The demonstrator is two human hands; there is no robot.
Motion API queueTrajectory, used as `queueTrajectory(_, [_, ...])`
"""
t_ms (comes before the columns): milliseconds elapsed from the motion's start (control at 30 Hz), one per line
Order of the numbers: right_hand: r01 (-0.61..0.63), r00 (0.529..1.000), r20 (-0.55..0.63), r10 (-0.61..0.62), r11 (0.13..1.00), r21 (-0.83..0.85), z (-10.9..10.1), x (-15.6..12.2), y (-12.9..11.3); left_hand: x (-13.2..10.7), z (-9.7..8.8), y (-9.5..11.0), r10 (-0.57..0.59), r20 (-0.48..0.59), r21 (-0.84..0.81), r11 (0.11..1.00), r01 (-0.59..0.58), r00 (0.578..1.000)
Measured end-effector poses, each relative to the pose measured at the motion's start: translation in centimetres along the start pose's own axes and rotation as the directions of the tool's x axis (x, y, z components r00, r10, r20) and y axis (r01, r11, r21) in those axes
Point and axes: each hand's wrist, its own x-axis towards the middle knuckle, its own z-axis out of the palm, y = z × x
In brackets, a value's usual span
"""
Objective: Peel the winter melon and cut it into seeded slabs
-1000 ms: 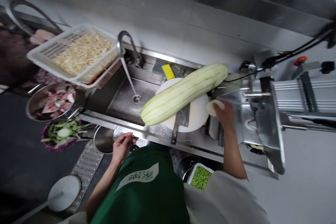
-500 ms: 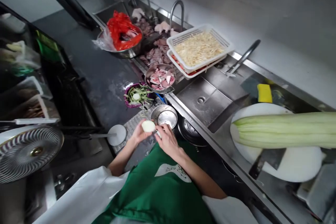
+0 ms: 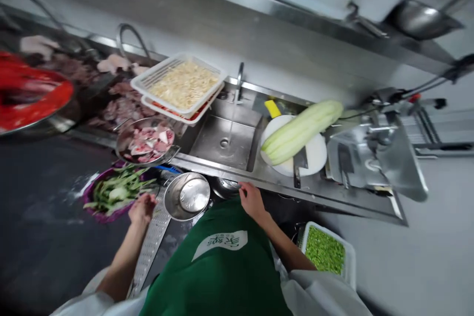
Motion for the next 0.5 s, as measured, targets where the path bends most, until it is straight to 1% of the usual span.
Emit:
queueTrajectory(67, [-0.064,0.991,-0.122,0.062,0.998,-0.018,-3.5,0.8,2.6,-3.0,5.1,-3.7,-0.060,0.099,0.060,0.997,0.054,0.993])
queueTrajectory(100, [-0.087,0.982,-0.173,0.082,0.996,-0.024,-5.6,1.5,4.0,-4.7,7.7,-5.4,-0.089,0.167,0.092,0.993,0.074,0.982])
queueTrajectory(133, [-0.107,0.971,-0.219,0.096,0.994,-0.036,-8.0,2.4,5.3,-6.3,10.2,-6.8,-0.119,0.245,0.126,0.988,0.090,0.962])
queueTrajectory(167, [-0.124,0.959,-0.263,0.105,0.991,-0.058,-10.6,3.6,6.7,-7.9,12.6,-8.0,-0.152,0.330,0.161,0.982,0.104,0.932])
queueTrajectory(233, [-0.167,0.930,-0.349,0.116,0.978,-0.122,-16.5,6.7,9.8,-10.9,17.1,-9.9,-0.234,0.486,0.230,0.964,0.135,0.842])
queueTrajectory(267, [-0.200,0.913,-0.388,0.127,0.967,-0.155,-19.7,8.6,11.5,-12.2,19.0,-10.6,-0.279,0.536,0.264,0.952,0.156,0.797])
queueTrajectory(300, [-0.249,0.894,-0.422,0.153,0.951,-0.182,-22.9,10.8,13.3,-13.4,20.7,-11.2,-0.323,0.564,0.293,0.939,0.181,0.760])
queueTrajectory(333, [-0.315,0.871,-0.449,0.199,0.928,-0.200,-26.1,13.0,15.3,-14.5,22.3,-11.8,-0.364,0.572,0.319,0.924,0.209,0.736])
queueTrajectory(400, [-0.468,0.818,-0.472,0.328,0.856,-0.217,-31.8,17.8,19.4,-16.5,25.0,-12.6,-0.443,0.550,0.364,0.890,0.274,0.708])
queueTrajectory(467, [-0.578,0.774,-0.463,0.432,0.781,-0.238,-36.3,22.5,23.6,-18.3,27.3,-13.2,-0.515,0.523,0.387,0.854,0.349,0.680])
queueTrajectory(500, [-0.606,0.761,-0.458,0.460,0.755,-0.249,-38.0,24.7,25.5,-19.2,28.4,-13.3,-0.545,0.512,0.390,0.836,0.385,0.664])
